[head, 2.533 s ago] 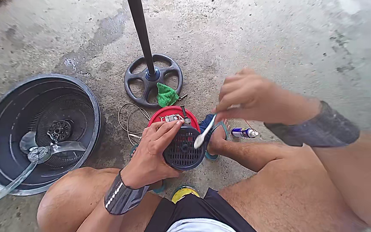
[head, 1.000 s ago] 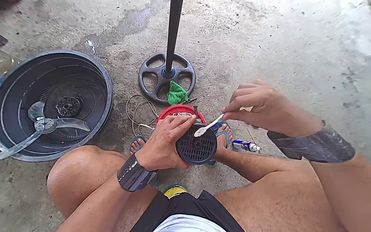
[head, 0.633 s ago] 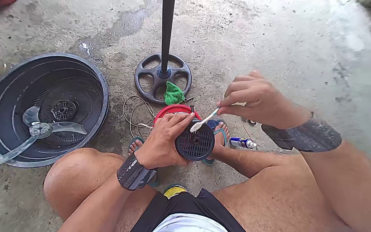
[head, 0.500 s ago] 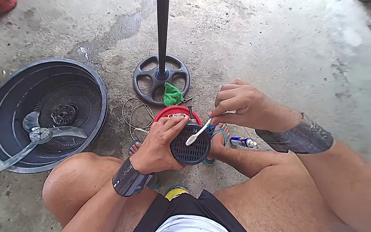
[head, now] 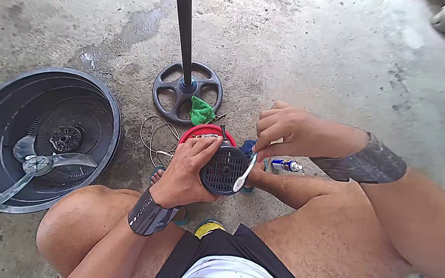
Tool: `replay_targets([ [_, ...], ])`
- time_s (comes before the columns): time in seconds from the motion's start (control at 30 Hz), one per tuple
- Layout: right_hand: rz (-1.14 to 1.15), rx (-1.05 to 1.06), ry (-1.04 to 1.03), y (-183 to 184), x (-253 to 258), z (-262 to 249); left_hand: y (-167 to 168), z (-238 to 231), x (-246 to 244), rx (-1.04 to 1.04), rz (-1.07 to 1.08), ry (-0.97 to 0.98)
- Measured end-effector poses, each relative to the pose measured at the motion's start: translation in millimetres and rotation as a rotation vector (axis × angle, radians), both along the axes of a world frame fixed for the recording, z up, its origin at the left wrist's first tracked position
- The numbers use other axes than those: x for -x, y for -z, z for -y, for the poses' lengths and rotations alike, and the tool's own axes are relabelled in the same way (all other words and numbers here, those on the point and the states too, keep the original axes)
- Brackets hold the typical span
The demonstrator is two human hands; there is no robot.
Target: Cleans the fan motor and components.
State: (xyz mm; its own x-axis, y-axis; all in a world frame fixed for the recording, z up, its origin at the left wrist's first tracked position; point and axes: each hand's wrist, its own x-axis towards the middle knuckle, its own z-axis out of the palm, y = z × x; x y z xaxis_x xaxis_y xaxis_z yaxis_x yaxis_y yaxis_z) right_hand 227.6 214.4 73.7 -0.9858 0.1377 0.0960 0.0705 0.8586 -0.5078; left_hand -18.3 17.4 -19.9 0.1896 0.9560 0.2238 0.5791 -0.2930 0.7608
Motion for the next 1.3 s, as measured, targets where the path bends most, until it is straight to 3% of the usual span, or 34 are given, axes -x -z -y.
replay_targets([
  [0.17,-0.078,-0.212,0.187,-9,-11,-20,1,-1,1,-0.006,-0.003,0.007],
  [0.23,-0.013,-0.300,0.162,-7,-8,-15,1,2,1,-0.025,0.018,0.061],
  [0.3,0.002,-0.245,0.171,-8,-13,-14,1,6,-3,-0.018,0.044,0.119],
  [0.47,-0.115,-0.015,0.462,-26,-40,-27,6,11,-4,0.040,0.137,0.128],
  [0.63,-0.052,0.043,0.262,-18,-23,0,12,5,5,0.038,0.179,0.235],
  [0.93,-0.033,-0.045,0.183,-27,-2,1,10,4,0,-0.031,-0.077,0.120],
  [1.13,0.022,-0.072,-0.022,-12,29,44,10,-2,-3,-0.053,-0.090,0.121],
  [1.3,-0.068,-0.123,0.051,-24,30,29,9,-3,-4,-0.042,-0.120,0.143],
])
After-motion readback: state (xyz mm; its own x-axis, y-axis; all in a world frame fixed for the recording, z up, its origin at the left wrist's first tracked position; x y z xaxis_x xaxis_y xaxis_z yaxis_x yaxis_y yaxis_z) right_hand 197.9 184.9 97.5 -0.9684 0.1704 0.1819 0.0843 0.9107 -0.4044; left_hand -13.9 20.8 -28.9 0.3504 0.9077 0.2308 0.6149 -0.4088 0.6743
